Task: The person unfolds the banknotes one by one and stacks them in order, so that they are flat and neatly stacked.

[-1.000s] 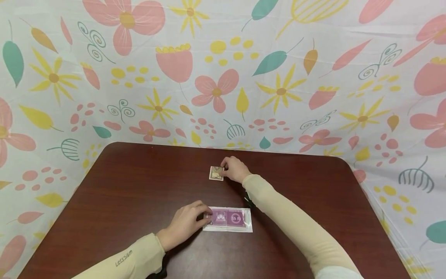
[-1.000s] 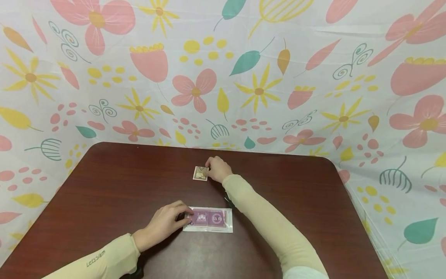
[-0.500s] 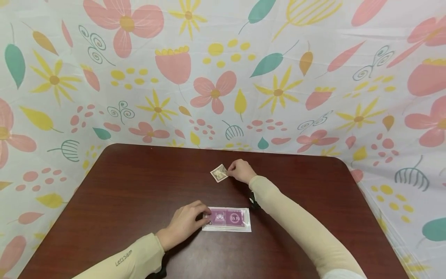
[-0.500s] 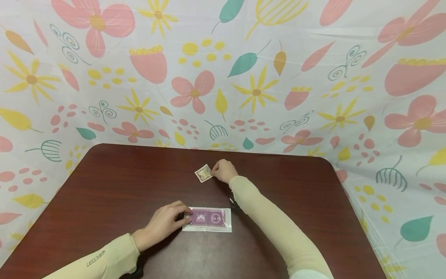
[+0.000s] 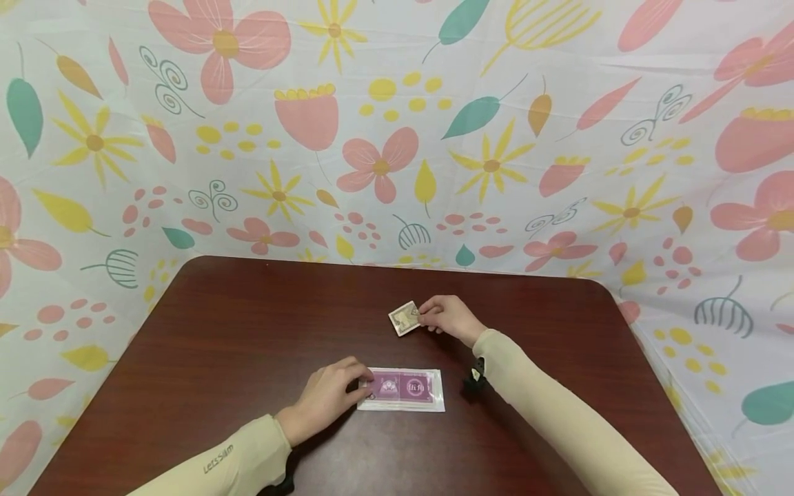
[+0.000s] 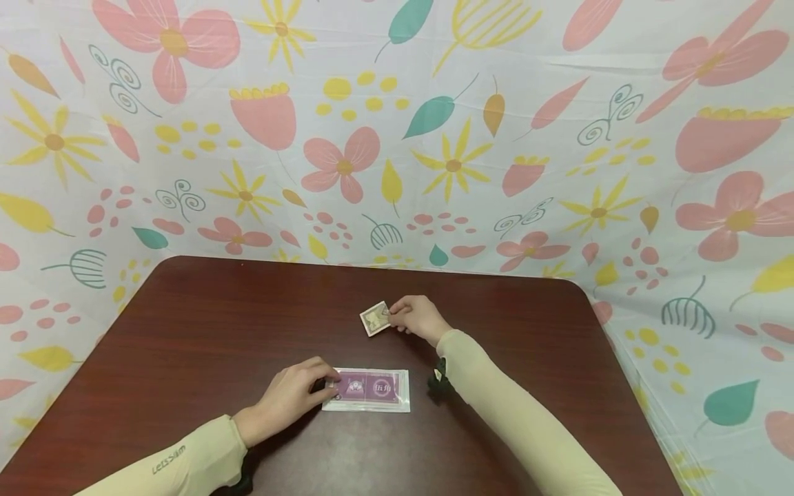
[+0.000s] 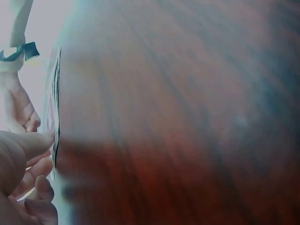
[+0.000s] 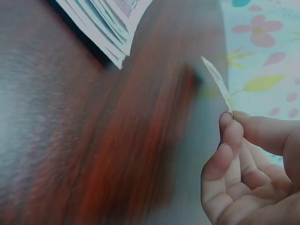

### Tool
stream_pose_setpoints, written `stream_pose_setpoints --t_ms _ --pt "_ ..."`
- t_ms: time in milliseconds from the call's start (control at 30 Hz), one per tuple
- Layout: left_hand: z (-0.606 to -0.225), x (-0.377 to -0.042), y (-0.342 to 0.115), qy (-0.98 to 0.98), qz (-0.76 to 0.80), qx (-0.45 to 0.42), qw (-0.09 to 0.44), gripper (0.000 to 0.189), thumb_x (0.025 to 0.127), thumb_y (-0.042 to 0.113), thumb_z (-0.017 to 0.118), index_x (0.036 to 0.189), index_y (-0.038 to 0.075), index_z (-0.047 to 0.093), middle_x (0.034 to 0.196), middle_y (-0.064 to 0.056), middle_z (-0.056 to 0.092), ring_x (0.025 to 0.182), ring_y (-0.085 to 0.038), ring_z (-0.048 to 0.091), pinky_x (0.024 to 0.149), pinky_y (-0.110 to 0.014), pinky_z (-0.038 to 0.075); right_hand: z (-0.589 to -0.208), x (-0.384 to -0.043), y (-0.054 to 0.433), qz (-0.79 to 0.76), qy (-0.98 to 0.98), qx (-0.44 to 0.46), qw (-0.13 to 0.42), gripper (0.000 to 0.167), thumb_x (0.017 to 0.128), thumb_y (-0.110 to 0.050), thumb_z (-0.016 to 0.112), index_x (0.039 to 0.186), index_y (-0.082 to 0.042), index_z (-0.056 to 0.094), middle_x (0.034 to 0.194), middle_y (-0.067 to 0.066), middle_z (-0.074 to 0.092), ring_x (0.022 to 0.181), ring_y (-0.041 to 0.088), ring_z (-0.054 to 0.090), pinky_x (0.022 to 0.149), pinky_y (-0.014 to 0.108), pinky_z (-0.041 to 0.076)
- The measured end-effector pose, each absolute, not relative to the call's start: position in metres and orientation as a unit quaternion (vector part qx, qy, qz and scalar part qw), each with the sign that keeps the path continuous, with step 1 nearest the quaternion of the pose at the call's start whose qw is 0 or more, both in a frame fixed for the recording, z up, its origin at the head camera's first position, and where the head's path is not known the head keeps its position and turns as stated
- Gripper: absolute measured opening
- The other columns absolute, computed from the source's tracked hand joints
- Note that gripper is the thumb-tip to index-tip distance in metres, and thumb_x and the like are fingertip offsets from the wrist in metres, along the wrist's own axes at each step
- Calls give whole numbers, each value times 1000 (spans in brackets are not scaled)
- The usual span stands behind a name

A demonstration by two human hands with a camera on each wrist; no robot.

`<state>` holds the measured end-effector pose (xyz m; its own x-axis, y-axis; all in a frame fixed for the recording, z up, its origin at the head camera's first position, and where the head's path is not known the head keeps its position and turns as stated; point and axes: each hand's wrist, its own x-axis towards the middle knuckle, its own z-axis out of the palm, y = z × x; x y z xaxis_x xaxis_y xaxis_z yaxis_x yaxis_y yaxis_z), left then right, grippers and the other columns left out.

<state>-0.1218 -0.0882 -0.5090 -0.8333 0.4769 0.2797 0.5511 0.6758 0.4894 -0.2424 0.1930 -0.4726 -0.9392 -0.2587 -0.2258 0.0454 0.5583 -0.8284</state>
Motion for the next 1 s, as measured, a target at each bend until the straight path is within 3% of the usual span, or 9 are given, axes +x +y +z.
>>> stream_pose_setpoints --t_ms 467,633,1000 --pt "-509 -120 -89 -908 -281 -298 83 12 88 19 84 98 17 78 95 8 69 80 -9 67 66 -33 55 -453 -196 206 -531 827 -77 169 20 97 -16 74 107 1 74 91 13 75 74 24 67 71 38 58" --pt "-507 -120 -89 -911 -278 -295 75 12 88 17 84 98 18 78 95 8 70 80 -8 67 66 -32 55 -449 -177 202 -539 815 -93 189 21 96 -14 74 107 3 73 93 20 76 72 21 68 70 37 58" --pt "-511 -120 -90 -914 -277 -288 76 13 89 18 84 99 20 76 95 9 68 78 -6 64 64 -31 54 -460 -148 197 -543 805 -119 208 16 95 -10 74 104 3 71 89 20 75 70 18 62 65 32 55"
